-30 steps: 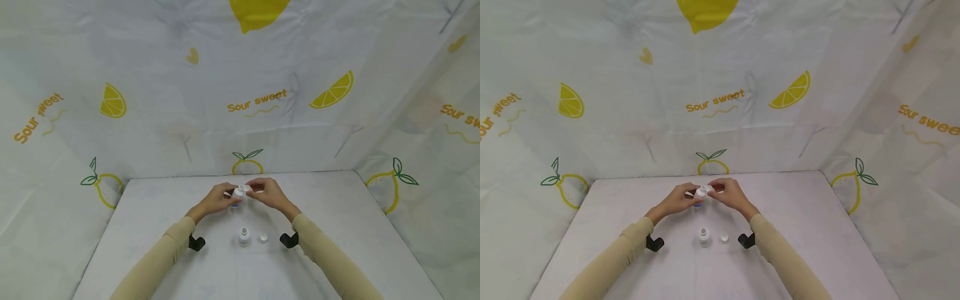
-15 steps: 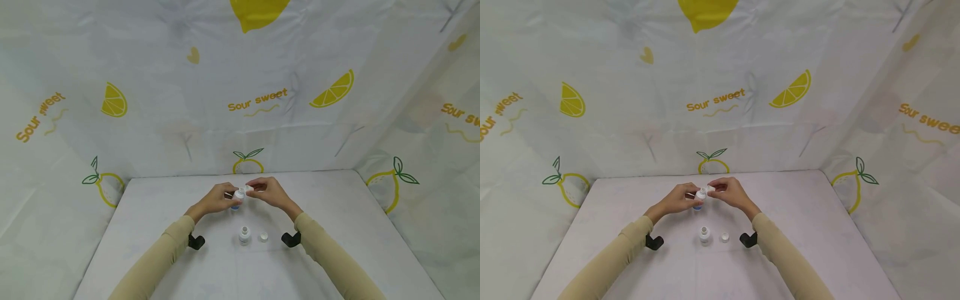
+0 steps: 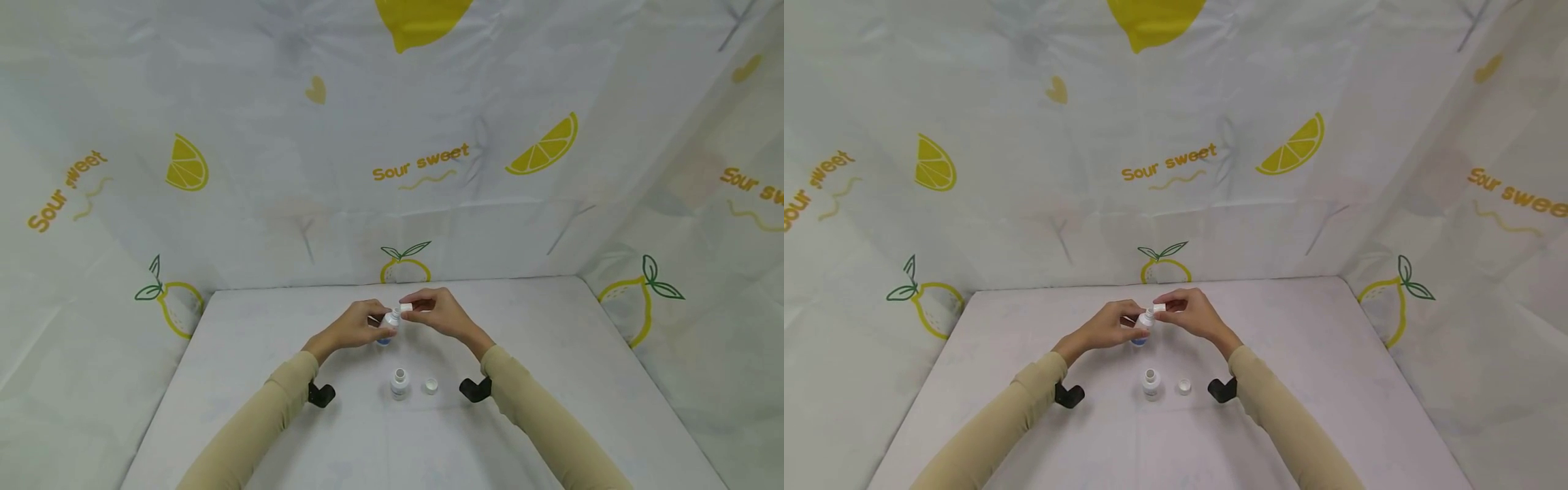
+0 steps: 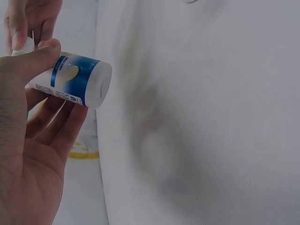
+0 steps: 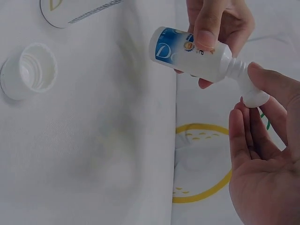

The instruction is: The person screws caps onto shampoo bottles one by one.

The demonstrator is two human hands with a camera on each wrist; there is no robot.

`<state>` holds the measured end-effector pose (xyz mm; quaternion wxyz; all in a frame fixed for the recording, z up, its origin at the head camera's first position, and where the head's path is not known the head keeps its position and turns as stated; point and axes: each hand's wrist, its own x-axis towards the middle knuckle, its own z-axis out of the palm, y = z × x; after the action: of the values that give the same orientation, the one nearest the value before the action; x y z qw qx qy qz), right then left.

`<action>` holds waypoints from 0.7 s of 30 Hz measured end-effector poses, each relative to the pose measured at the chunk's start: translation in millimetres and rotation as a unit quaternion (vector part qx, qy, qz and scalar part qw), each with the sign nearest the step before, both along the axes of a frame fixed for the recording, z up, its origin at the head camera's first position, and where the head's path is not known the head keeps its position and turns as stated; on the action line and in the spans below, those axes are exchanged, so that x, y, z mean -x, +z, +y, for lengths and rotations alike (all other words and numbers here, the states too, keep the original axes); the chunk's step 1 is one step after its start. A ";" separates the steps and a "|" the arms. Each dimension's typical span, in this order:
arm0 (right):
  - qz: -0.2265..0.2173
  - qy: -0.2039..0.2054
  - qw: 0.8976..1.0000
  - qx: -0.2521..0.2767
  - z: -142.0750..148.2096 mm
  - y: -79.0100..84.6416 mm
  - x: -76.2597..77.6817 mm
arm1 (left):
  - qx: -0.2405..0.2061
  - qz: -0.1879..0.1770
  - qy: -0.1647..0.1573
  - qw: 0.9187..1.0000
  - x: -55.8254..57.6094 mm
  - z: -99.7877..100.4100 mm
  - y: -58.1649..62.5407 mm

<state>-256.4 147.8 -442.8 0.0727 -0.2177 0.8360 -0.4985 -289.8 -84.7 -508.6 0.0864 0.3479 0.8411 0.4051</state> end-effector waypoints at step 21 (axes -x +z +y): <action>-0.073 -0.026 0.996 0.055 -4.2 -33.7 15.4 | -0.013 0.013 -0.010 1.000 -1.2 2.8 2.9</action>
<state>-271.8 143.5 -476.4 0.1084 -0.1629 0.8052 -0.5598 -288.6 -81.9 -505.7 0.0752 0.3629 0.8329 0.4111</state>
